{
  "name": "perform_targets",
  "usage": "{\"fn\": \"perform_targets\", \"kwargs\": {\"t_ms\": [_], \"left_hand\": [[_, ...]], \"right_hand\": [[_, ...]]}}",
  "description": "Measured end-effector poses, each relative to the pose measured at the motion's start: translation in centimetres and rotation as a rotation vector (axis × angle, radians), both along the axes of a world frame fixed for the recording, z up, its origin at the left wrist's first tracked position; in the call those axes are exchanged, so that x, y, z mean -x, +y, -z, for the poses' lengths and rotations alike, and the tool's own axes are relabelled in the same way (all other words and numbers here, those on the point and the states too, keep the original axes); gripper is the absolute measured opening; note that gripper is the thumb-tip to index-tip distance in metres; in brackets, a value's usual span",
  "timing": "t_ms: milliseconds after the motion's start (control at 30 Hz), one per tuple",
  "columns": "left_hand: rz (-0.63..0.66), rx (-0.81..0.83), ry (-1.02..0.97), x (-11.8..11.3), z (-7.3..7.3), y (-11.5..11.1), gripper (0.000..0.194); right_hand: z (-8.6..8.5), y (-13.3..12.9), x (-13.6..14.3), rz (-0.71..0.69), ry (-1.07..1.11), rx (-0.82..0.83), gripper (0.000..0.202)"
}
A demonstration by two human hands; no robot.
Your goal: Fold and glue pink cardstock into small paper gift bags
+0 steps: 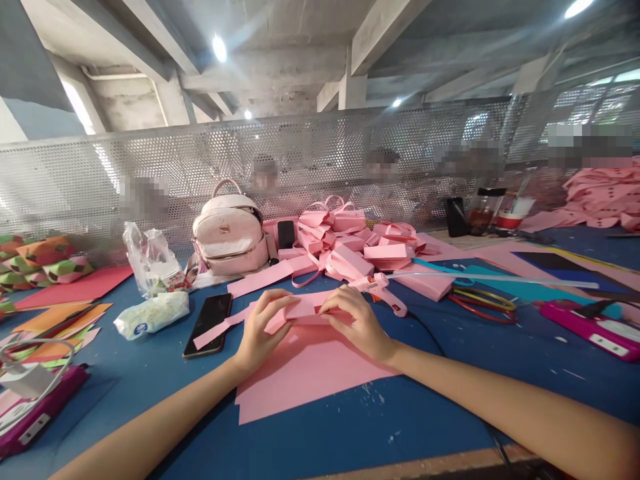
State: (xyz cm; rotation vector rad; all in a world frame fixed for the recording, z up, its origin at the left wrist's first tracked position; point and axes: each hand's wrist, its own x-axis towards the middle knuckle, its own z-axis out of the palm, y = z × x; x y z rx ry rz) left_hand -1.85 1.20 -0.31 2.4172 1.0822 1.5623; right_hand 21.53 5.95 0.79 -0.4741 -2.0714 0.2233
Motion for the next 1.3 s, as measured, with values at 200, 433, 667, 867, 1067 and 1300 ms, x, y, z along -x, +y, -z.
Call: {"fn": "perform_targets", "kwargs": {"t_ms": [200, 433, 667, 867, 1067, 1300], "left_hand": [[-0.004, -0.018, 0.019, 0.0, 0.1, 0.0, 0.035], [-0.009, -0.032, 0.047, 0.2, 0.3, 0.0, 0.031], [0.0, -0.035, 0.05, 0.2, 0.3, 0.1, 0.03], [0.006, 0.003, -0.003, 0.1, 0.4, 0.0, 0.036], [0.009, 0.092, -0.094, 0.4, 0.7, 0.2, 0.044], [0.1, 0.296, -0.208, 0.8, 1.3, 1.4, 0.042]], "right_hand": [[-0.1, 0.0, 0.0, -0.009, -0.007, -0.009, 0.011], [-0.2, -0.2, 0.1, -0.015, -0.018, -0.029, 0.012], [-0.3, -0.2, 0.0, -0.013, -0.019, -0.044, 0.013], [-0.3, -0.2, 0.0, -0.018, -0.02, -0.043, 0.014], [-0.1, -0.1, 0.0, -0.022, 0.001, -0.028, 0.014], [0.0, 0.2, 0.0, -0.02, 0.049, 0.006, 0.015]]}}
